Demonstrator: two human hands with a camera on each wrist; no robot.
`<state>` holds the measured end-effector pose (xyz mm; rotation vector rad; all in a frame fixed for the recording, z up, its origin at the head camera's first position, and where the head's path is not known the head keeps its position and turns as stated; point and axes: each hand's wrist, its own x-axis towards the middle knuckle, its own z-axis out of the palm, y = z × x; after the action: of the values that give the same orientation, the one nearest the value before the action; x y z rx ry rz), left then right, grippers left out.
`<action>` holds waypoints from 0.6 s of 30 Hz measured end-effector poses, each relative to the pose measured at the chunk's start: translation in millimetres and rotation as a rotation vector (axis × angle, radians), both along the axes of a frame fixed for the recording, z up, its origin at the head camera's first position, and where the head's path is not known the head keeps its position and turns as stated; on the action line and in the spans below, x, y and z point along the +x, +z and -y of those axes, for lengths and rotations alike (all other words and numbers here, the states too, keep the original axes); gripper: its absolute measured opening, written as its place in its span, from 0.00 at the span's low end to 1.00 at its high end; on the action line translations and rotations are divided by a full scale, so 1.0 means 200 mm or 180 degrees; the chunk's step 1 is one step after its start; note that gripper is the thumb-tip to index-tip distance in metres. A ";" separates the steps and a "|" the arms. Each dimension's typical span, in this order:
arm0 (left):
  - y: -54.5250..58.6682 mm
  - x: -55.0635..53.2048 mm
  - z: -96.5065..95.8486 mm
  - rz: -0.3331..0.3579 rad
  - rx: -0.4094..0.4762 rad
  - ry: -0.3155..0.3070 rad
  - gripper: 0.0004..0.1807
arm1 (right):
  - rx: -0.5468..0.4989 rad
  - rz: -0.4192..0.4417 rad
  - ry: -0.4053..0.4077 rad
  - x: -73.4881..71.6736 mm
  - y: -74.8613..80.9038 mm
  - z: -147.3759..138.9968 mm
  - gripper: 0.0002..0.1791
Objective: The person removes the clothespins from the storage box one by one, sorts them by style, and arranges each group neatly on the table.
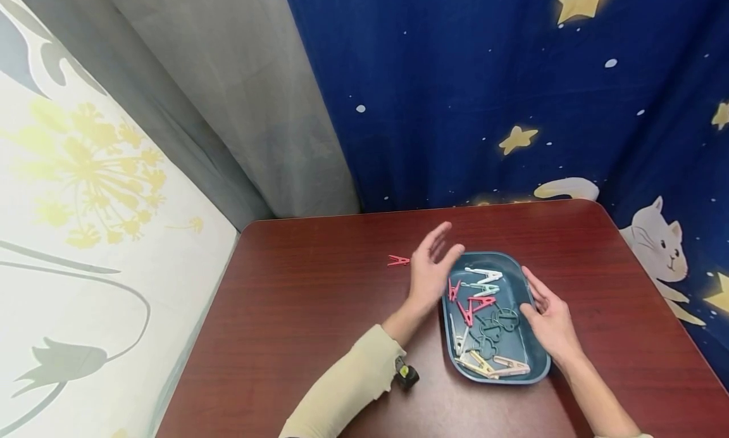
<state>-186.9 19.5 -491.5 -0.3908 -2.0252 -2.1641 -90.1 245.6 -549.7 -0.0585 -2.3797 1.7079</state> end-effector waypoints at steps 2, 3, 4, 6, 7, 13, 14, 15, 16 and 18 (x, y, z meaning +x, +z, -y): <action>-0.01 0.06 -0.06 -0.0003 -0.0018 -0.0069 0.29 | 0.0008 0.0007 -0.0007 0.00 0.00 0.00 0.40; -0.01 0.09 -0.08 -0.0014 -0.0034 -0.0089 0.29 | 0.0008 0.0010 -0.0007 0.00 0.00 0.00 0.40; -0.02 0.12 -0.10 -0.0022 -0.0053 -0.0112 0.29 | 0.0011 0.0016 -0.0006 0.00 0.00 0.00 0.40; -0.03 0.16 -0.14 -0.0012 -0.0111 -0.0136 0.29 | 0.0007 0.0022 0.0000 0.00 0.00 0.00 0.40; -0.04 0.17 -0.16 0.0009 -0.0115 -0.0146 0.30 | 0.0011 0.0026 0.0002 0.00 0.01 0.00 0.40; -0.08 0.26 -0.25 0.0268 -0.0030 -0.0106 0.28 | 0.0043 0.0022 -0.0015 0.00 0.01 0.00 0.40; -0.09 0.27 -0.26 0.0307 -0.0028 -0.0077 0.28 | 0.0049 0.0019 -0.0018 0.00 0.01 0.00 0.40; -0.10 0.28 -0.27 0.0349 -0.0024 -0.0045 0.28 | 0.0058 0.0015 -0.0023 0.00 0.00 0.00 0.40; -0.10 0.29 -0.28 0.0409 -0.0012 -0.0012 0.27 | 0.0061 0.0012 -0.0027 0.00 0.01 0.00 0.40; -0.12 0.30 -0.30 0.0534 -0.0015 0.0062 0.26 | 0.0061 0.0004 -0.0031 0.00 0.01 0.00 0.40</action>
<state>-126.5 79.2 -514.9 -0.1947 -2.1095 -2.2497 -91.1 245.5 -548.4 -0.0683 -2.3923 1.6811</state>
